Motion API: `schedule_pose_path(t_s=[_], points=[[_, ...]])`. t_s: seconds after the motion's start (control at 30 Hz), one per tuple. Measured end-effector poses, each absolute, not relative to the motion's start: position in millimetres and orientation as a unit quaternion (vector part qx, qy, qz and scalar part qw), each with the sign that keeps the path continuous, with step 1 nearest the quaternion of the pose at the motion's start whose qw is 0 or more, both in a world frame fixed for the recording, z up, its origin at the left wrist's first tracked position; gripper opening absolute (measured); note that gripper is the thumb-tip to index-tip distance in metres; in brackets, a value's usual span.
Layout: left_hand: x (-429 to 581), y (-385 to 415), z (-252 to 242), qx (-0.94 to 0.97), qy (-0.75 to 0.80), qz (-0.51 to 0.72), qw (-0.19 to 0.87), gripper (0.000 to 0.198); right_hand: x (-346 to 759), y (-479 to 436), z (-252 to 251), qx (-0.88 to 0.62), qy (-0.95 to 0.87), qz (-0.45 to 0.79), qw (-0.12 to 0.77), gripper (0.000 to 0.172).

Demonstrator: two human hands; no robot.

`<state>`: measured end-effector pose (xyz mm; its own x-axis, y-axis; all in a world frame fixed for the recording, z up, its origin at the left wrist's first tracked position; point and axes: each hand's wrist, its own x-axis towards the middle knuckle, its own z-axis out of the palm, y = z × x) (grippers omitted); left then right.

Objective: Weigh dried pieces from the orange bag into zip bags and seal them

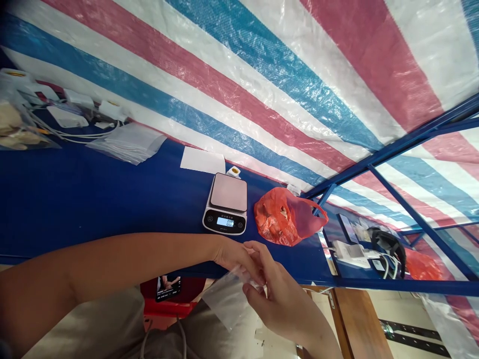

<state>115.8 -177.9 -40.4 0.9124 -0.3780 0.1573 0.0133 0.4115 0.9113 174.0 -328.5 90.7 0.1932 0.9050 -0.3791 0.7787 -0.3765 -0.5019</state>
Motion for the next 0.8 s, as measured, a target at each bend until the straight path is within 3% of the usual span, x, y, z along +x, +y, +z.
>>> schedule_pose_path(t_s=[0.23,0.47,0.57,0.7,0.73,0.8], points=[[113.1,-176.1,-27.9,0.517,-0.146,-0.175,0.825,0.046,174.1,-329.0,94.1,-0.777,-0.526,0.340,0.066,0.068],[112.4,-178.0,-27.6,0.508,-0.157,-0.173,0.829,0.045,168.4,-329.5,99.9,-0.767,-0.541,0.334,0.090,0.064],[112.8,-177.4,-25.8,0.470,-0.125,-0.199,0.851,0.050,198.0,-336.8,110.2,-0.775,-0.531,0.297,0.168,0.047],[109.2,-174.2,-20.1,0.422,-0.085,-0.239,0.870,0.051,280.5,-321.5,109.0,-0.834,-0.426,0.101,0.335,0.033],[108.3,-173.8,-18.9,0.420,-0.081,-0.244,0.871,0.052,299.9,-310.3,102.5,-0.841,-0.413,0.091,0.337,0.033],[107.5,-173.9,-17.4,0.421,-0.076,-0.251,0.869,0.056,326.8,-282.0,83.4,-0.864,-0.433,0.103,0.235,0.029]])
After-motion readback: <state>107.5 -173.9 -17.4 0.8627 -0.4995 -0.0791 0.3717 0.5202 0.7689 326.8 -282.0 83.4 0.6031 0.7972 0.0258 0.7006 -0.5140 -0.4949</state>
